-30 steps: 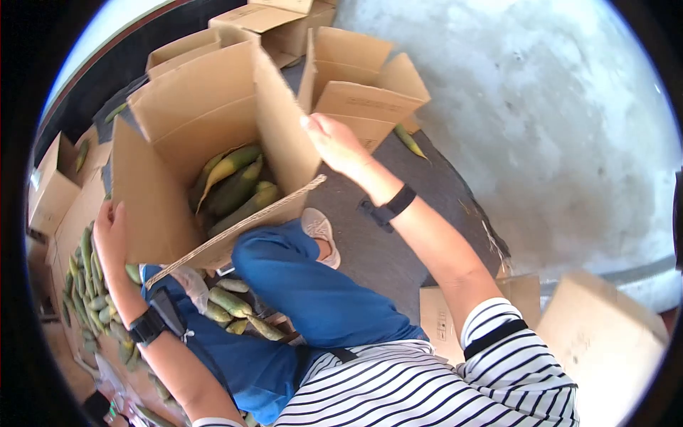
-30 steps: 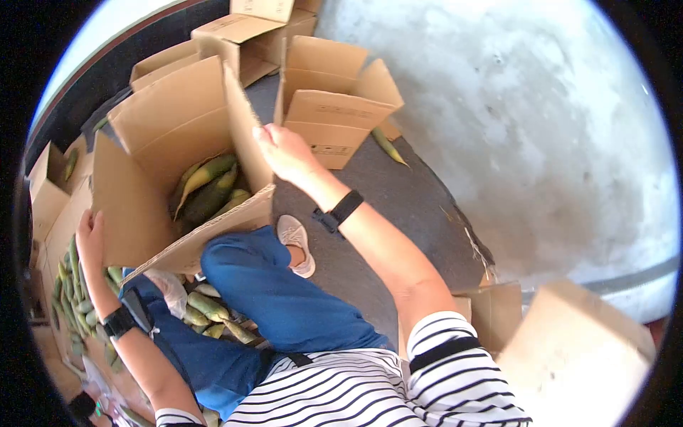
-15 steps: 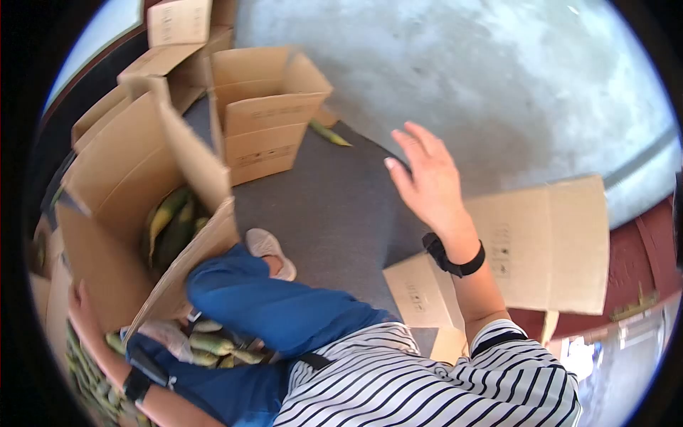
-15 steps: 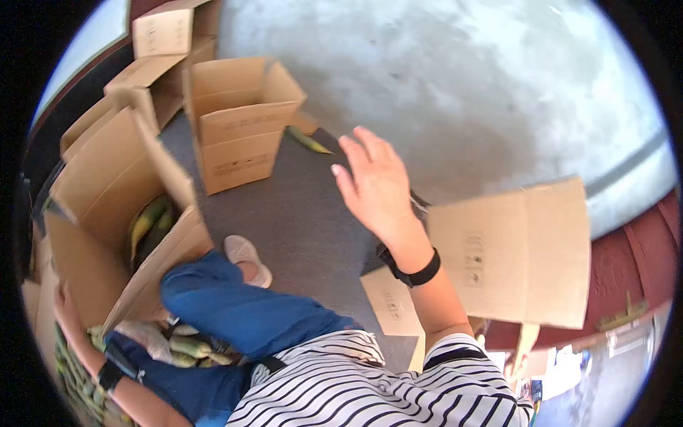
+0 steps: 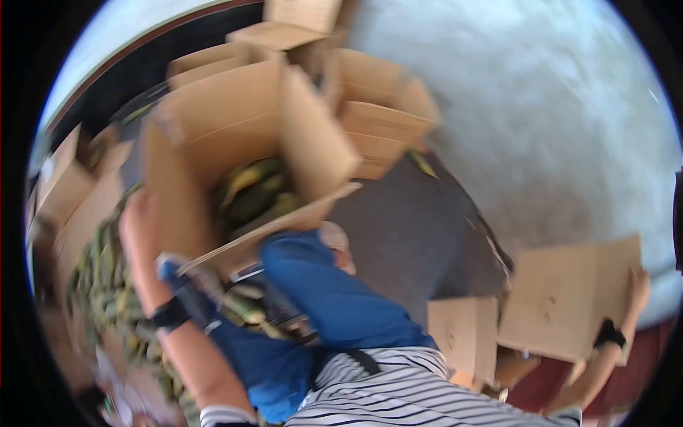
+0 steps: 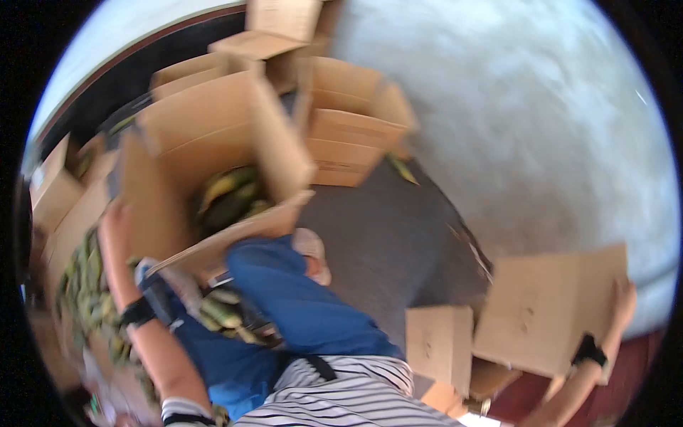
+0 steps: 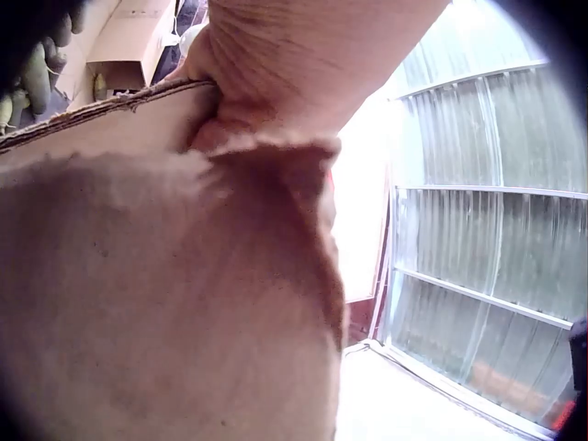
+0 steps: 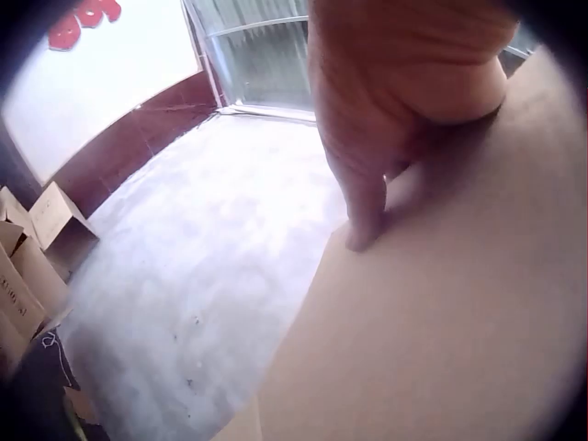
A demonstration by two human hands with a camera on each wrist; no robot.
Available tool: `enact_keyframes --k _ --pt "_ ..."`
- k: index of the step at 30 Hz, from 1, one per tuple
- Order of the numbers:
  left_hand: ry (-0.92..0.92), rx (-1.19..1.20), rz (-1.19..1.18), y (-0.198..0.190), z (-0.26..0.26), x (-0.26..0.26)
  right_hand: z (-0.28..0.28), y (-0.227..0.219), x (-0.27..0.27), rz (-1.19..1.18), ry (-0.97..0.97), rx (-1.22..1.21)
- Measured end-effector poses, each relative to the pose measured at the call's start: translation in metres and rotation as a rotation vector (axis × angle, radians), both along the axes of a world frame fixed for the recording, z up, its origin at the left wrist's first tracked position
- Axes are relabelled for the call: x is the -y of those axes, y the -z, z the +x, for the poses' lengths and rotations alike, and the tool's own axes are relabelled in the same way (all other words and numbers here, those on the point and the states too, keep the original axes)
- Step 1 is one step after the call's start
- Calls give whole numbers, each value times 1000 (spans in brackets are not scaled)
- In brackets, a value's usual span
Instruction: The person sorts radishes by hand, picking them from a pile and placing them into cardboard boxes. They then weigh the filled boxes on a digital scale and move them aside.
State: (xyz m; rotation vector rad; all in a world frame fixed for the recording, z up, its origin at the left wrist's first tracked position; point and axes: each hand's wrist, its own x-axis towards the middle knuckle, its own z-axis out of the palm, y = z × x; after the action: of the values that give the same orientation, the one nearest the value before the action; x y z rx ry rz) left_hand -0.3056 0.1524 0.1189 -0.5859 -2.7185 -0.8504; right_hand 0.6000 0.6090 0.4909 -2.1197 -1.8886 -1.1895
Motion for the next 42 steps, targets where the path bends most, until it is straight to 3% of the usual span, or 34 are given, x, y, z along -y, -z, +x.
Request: enact_keyframes --k 1,2,5,6,9,10,12,13,17,19,21,23,24,25,26,28,29,31,35,38,42 --pt "-24 -36 -69 -9 6 -6 -5 -8 -18 -27 -91 82" --pt "-90 127 -64 -26 19 -12 -44 -8 -18 -40 -133 54" --pt "-90 55 -53 -23 20 -16 -252 9 53 -3 -127 -35" --pt "-113 62 -24 -22 21 -23 -283 6 62 -12 -169 -81" --pt "-104 -17 70 -22 23 -25 -314 14 23 -29 -505 -329" --pt "-101 -42 73 -20 22 -28 -318 19 4 -38 -519 -325" --pt "-110 -4 57 -24 26 -32 -332 37 -47 -101 -797 -370" --pt "-116 3 94 -29 32 -30 -341 44 -63 -112 -815 -367" --pt "-123 -26 148 -28 32 -29 -428 89 -138 -419 -589 27" --pt "-115 -11 159 -26 31 -27 -453 123 -148 -497 -539 128" --pt "-133 21 142 -30 33 -26 -486 165 -139 -440 -655 23" --pt "-145 37 135 -29 32 -26 -473 260 -226 -430 -1069 -325" --pt "-156 40 156 -29 33 -28 -485 292 -221 -445 -1278 -457" --pt "-158 65 157 -30 34 -30 -492 332 -208 -381 -1318 -315" --pt "-161 84 152 -32 34 -32 -519 357 -145 -306 -1353 -178" --pt "-167 30 60 -30 35 -35 -549 422 -139 -850 -978 -261" --pt "-162 51 82 -33 35 -34 -571 439 -128 -882 -1005 -262" --pt "-147 32 162 -30 37 -33 -602 463 -104 -694 -1015 -206" --pt "-164 53 200 -28 35 -34 -627 442 -104 -794 -1011 -150" --pt "-149 131 181 -34 38 -39 -610 480 -186 -661 -1165 -195" --pt "-138 110 184 -35 40 -41 -589 456 -169 -814 -1025 -285"
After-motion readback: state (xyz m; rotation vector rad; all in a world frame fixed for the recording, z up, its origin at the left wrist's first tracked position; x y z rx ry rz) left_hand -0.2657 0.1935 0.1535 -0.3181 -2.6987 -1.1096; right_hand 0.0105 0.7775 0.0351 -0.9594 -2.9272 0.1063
